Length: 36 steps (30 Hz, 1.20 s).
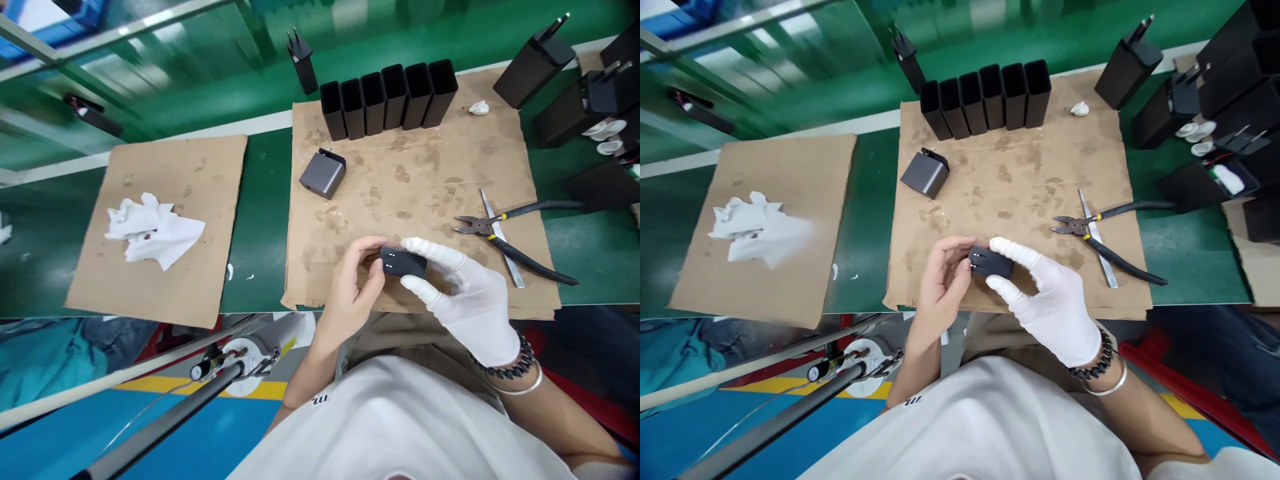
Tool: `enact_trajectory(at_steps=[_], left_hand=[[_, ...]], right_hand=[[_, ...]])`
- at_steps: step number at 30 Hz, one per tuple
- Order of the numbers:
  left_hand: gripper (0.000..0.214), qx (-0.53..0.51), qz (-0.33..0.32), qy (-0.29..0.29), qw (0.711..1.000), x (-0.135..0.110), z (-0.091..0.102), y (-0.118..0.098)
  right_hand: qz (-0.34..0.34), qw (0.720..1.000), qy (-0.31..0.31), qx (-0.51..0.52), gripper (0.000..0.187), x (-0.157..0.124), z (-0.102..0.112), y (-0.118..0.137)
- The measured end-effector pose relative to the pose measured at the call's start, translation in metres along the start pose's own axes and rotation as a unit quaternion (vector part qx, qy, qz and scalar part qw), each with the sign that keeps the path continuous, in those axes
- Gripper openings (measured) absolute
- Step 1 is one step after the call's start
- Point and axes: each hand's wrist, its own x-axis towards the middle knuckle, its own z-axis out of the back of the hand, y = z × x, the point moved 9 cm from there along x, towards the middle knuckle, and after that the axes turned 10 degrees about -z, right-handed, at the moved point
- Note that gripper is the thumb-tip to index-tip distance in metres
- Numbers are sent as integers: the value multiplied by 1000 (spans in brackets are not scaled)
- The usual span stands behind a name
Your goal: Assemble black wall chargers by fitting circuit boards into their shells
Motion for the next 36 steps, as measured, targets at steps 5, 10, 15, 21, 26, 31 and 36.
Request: enact_trajectory(at_steps=[5, 10, 15, 21, 26, 31, 36], left_hand=[[20, 55, -83, 4, 995, 3, 1, -7], [20, 158, -159, 5, 974, 2, -1, -16], [17, 170, -128, 16, 977, -2, -2, -11], [17, 144, -114, 5, 983, -2, -1, -8], [21, 118, -96, -55, 987, -3, 8, -6], [18, 54, -71, -203, 975, -14, 30, 0], [17, 54, -57, -211, 974, -12, 29, 0]], right_hand=[[-102, 989, 26, 104, 43, 0, -8, -23], [-41, 991, 1, 129, 30, -2, -8, -8], [116, 989, 3, -90, 29, -6, -10, 23], [195, 959, 31, -201, 22, 5, -19, 39], [227, 920, 76, -309, 22, 12, -26, 51], [211, 905, 34, -369, 18, 11, -6, 70], [150, 908, -5, -391, 26, 10, -5, 46]])
